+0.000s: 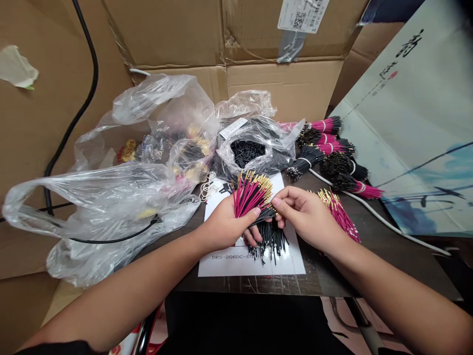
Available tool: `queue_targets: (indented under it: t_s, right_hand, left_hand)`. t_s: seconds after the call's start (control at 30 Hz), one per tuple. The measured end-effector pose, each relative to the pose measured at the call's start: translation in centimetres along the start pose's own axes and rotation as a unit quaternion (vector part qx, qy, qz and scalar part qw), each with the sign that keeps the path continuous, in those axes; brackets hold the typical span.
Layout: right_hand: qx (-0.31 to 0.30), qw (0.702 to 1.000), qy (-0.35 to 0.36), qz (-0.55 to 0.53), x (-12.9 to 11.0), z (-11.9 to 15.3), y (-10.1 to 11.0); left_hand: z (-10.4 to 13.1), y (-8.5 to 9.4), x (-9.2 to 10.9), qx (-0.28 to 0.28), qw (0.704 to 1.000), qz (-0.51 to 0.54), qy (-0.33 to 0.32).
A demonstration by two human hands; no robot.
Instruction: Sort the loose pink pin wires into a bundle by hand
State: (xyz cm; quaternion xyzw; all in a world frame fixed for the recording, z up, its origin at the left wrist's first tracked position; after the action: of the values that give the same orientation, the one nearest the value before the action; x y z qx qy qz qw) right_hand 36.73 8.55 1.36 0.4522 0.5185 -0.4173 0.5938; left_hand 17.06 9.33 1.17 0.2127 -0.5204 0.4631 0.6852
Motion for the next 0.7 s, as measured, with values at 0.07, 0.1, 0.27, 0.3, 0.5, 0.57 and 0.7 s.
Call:
queue_targets:
  t_s: [0.07,0.1,0.27,0.3,0.5,0.57,0.7]
  right_hand:
    - [0.002,1.0,0.009,0.0,-0.08,-0.03,0.04]
    - [0.003,1.0,0.013,-0.002,-0.12,-0.05,0.07]
    - [0.003,0.999,0.02,-0.025,-0.08,-0.22,0.34]
    - [0.002,0.999,0.02,-0.029,0.0,-0.26,0.41]
    - [-0.002,0.999,0.03,-0.039,0.42,-0.34,0.71]
    - [0.0,0.998,0.04,-0.041,0.45,-0.34,0.77]
    - [0.01,0.998,0.054,-0.045,0.35,-0.4,0.94]
  left_hand:
    - [0.0,0.01,0.1,0.0,1.0,0.002,-0.003]
    - [0.0,0.02,0.18,-0.001,1.0,0.001,-0.004]
    - [0.1,0.07,0.7,-0.006,1.0,-0.008,-0.002]
    - [0.12,0.07,0.79,-0.006,1.0,-0.006,-0.001]
    - [0.1,0.15,0.8,-0.016,1.0,0.009,-0.004]
    - [0.03,0.24,0.66,-0.016,1.0,0.01,-0.013]
    - [0.0,0.37,0.47,-0.018,0.999,0.012,-0.025]
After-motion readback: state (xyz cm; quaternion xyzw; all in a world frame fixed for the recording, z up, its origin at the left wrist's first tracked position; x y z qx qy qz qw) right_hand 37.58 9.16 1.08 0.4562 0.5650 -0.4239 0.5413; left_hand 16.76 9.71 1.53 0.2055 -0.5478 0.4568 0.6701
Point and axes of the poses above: each hand's wrist, its own z-axis away from the middle knuckle, its own y-axis out of the back of the hand, x = y × z, the point moved 1 cm from there along -z, towards the middle knuckle, and after that the axes turned 5 degrees about y, right-handed, at the moved point
